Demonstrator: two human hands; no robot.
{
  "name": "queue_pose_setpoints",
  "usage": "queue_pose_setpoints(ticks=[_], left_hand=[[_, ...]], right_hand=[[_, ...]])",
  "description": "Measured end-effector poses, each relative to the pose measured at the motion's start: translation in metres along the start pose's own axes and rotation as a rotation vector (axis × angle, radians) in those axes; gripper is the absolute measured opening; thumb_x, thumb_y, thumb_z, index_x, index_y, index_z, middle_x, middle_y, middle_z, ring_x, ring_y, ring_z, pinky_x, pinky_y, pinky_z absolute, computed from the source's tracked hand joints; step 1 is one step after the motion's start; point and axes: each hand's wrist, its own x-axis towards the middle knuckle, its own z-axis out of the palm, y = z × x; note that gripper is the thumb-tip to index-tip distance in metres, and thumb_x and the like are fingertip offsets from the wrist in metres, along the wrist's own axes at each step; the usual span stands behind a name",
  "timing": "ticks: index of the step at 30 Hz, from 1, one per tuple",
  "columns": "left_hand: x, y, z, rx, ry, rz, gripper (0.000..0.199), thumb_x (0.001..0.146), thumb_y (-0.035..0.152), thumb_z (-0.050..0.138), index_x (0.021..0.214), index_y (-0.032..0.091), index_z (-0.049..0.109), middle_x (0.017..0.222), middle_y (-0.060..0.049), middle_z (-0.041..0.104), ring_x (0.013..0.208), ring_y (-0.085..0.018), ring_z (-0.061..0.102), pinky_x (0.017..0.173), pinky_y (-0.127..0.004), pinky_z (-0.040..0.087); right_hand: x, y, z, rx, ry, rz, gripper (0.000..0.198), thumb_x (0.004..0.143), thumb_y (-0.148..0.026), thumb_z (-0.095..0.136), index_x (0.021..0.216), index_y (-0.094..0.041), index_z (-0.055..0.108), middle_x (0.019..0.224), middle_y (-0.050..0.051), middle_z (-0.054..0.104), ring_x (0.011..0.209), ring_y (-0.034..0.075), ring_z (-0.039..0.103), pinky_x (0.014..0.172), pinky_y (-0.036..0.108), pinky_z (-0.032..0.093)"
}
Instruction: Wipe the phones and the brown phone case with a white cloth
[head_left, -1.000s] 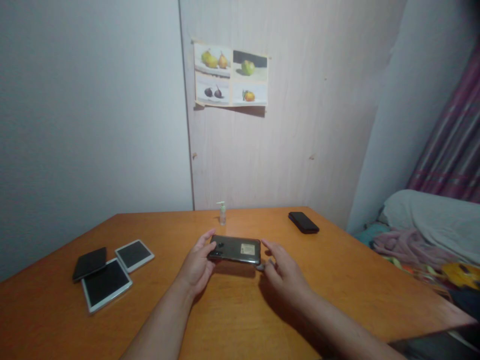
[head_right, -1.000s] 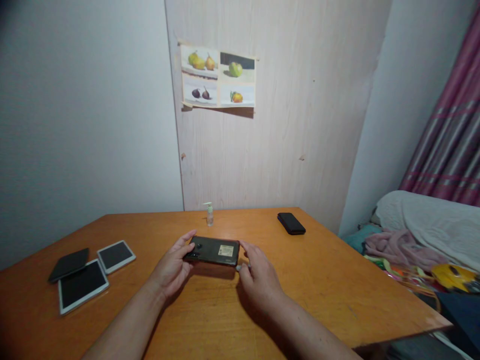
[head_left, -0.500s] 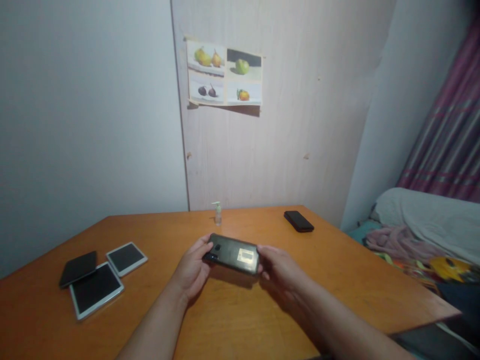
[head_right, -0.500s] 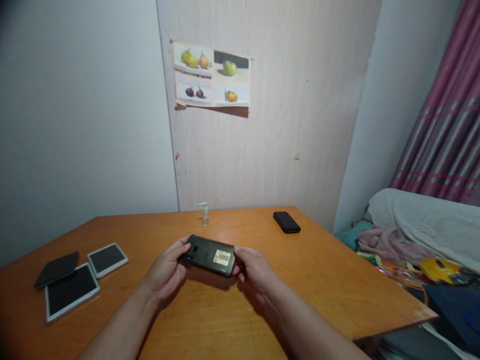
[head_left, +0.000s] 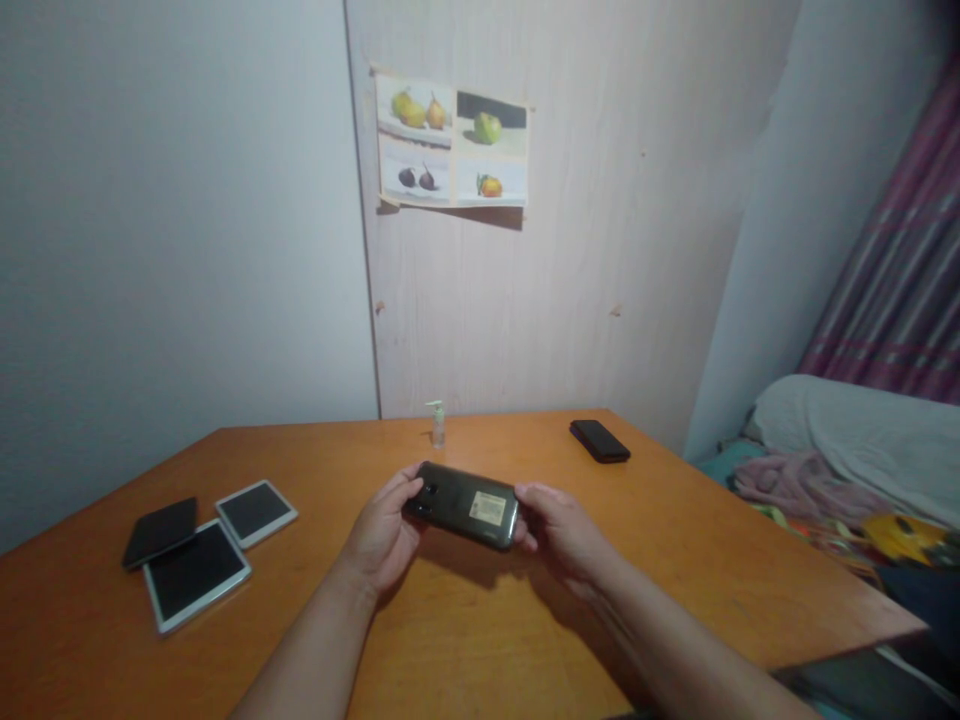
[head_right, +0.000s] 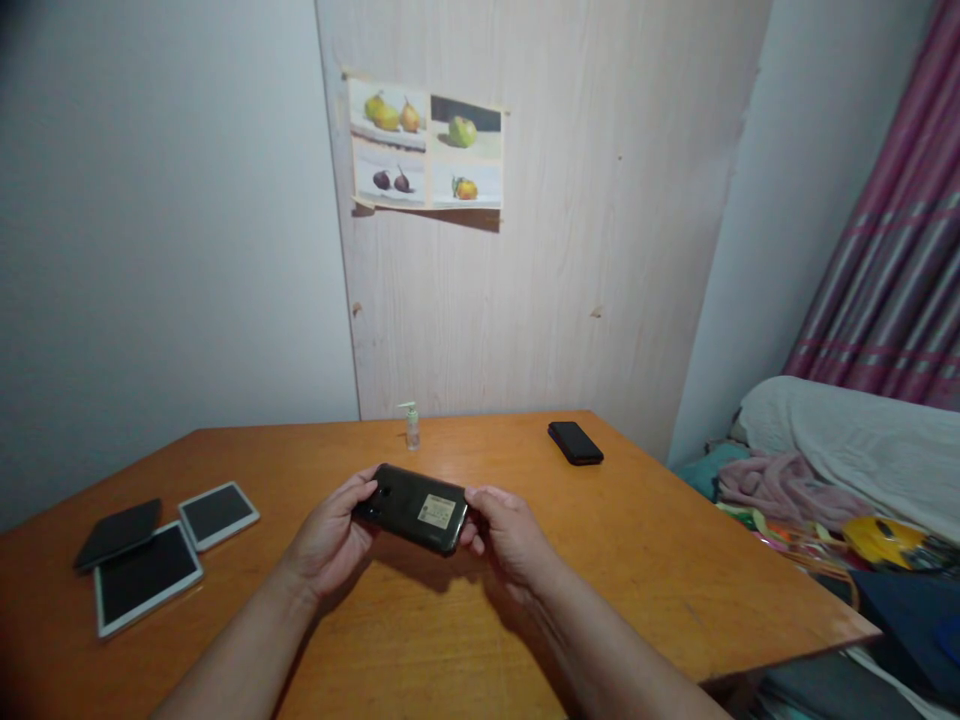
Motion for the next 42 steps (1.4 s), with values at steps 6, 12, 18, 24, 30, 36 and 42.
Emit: queue_pose_setpoints(ticks=[6,12,18,24,30,36,42], left_hand=[[0.0,-0.001,0.0,-0.008,0.011,0.023,0.023,0.083,0.011,0.065,0.105,0.013,0.071,0.095,-0.005,0.073,0.084,-0.014,0.066,0.075,-0.021,0.053],[0.0,0.0,0.005,-0.064,0.063,0.011,0.015,0.086,0.015,0.065,0.099,0.013,0.071,0.091,-0.003,0.074,0.078,-0.013,0.068,0.073,-0.022,0.055],[0.0,-0.004,0.004,-0.035,0.179,-0.105,0.025,0.088,0.037,0.069,0.082,0.013,0.067,0.076,-0.005,0.074,0.066,-0.017,0.07,0.065,-0.026,0.056],[0.002,-0.01,-0.003,0.01,0.23,-0.114,0.025,0.085,0.036,0.073,0.084,0.012,0.068,0.076,-0.006,0.075,0.062,-0.017,0.07,0.063,-0.027,0.056],[0.005,-0.006,-0.005,-0.026,0.283,-0.084,0.021,0.094,0.032,0.062,0.09,0.011,0.067,0.079,-0.008,0.075,0.064,-0.018,0.071,0.063,-0.03,0.059],[0.007,-0.007,-0.01,0.007,0.271,-0.156,0.024,0.098,0.032,0.056,0.093,0.011,0.067,0.081,-0.009,0.075,0.068,-0.019,0.072,0.067,-0.033,0.061],[0.003,-0.007,-0.002,0.003,0.18,-0.228,0.023,0.096,0.03,0.058,0.087,0.011,0.067,0.084,-0.01,0.075,0.069,-0.018,0.071,0.068,-0.029,0.06]], right_hand=[[0.002,0.009,-0.001,0.223,0.008,0.14,0.036,0.086,-0.049,0.068,0.082,-0.013,0.067,0.065,0.004,0.065,0.052,0.008,0.056,0.042,0.016,0.038],[0.003,0.016,-0.002,0.025,0.043,0.045,0.036,0.082,-0.049,0.071,0.071,-0.017,0.06,0.053,-0.001,0.056,0.045,0.008,0.045,0.042,0.019,0.033],[-0.003,0.023,0.0,0.061,-0.006,0.0,0.033,0.085,-0.047,0.07,0.073,-0.017,0.061,0.061,-0.001,0.057,0.053,0.01,0.046,0.051,0.021,0.035],[-0.003,0.017,0.0,0.04,-0.054,0.023,0.035,0.088,-0.045,0.067,0.071,-0.015,0.062,0.058,-0.001,0.056,0.05,0.008,0.044,0.046,0.019,0.031],[-0.012,0.017,0.009,0.006,-0.091,0.193,0.035,0.084,-0.05,0.07,0.086,-0.016,0.06,0.067,0.003,0.067,0.05,0.012,0.058,0.041,0.019,0.035],[-0.008,0.023,0.002,-0.001,-0.019,0.205,0.034,0.082,-0.049,0.071,0.085,-0.018,0.059,0.058,-0.002,0.063,0.042,0.009,0.054,0.037,0.016,0.027],[0.001,0.021,-0.014,-0.019,0.034,0.147,0.027,0.077,-0.037,0.074,0.073,-0.017,0.056,0.049,-0.004,0.057,0.037,0.006,0.042,0.036,0.016,0.028]])
